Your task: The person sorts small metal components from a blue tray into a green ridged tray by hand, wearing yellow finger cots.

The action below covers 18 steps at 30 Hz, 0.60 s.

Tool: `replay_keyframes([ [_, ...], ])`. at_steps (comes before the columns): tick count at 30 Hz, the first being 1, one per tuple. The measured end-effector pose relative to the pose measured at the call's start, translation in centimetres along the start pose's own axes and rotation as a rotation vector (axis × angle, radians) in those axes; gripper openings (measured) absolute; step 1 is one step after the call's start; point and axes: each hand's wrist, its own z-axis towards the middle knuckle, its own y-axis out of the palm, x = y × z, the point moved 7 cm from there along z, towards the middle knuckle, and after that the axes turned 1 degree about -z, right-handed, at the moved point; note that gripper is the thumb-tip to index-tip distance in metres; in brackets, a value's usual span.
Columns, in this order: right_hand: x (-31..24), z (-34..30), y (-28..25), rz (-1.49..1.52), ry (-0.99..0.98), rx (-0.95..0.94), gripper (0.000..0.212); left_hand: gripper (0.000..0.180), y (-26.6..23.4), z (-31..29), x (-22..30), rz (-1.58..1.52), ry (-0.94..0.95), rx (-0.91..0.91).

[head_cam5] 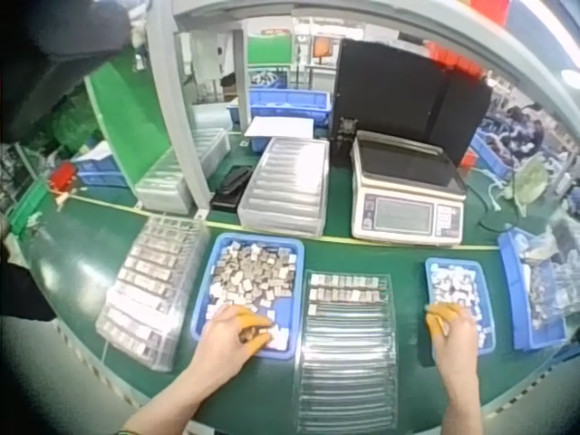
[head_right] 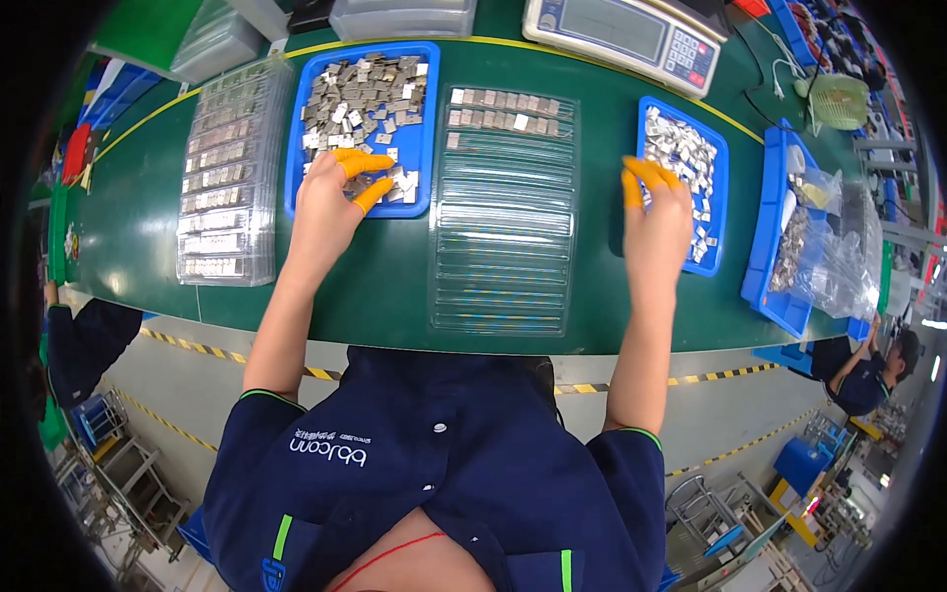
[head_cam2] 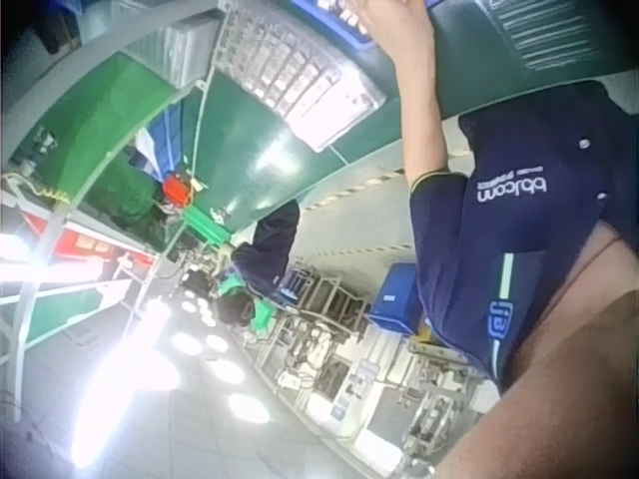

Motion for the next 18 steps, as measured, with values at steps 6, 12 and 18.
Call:
replay_keyframes([
  [6, 8.2, -4.0, 1.1, 0.051, 0.316, -0.325, 0.027, 0.026, 2.3, 1.0, 0.1, 0.022, -0.073, -0.219],
  [12, 9.0, -3.5, 1.5, 0.125, 0.448, -0.272, 0.023, 0.02, 3.0, 1.3, 0.0, 0.057, 0.0, -0.283],
  [18, 9.1, -2.9, -0.3, 0.105, 0.521, -0.138, 0.02, 0.016, 2.4, 1.1, -1.5, -0.312, -0.354, -0.22],
])
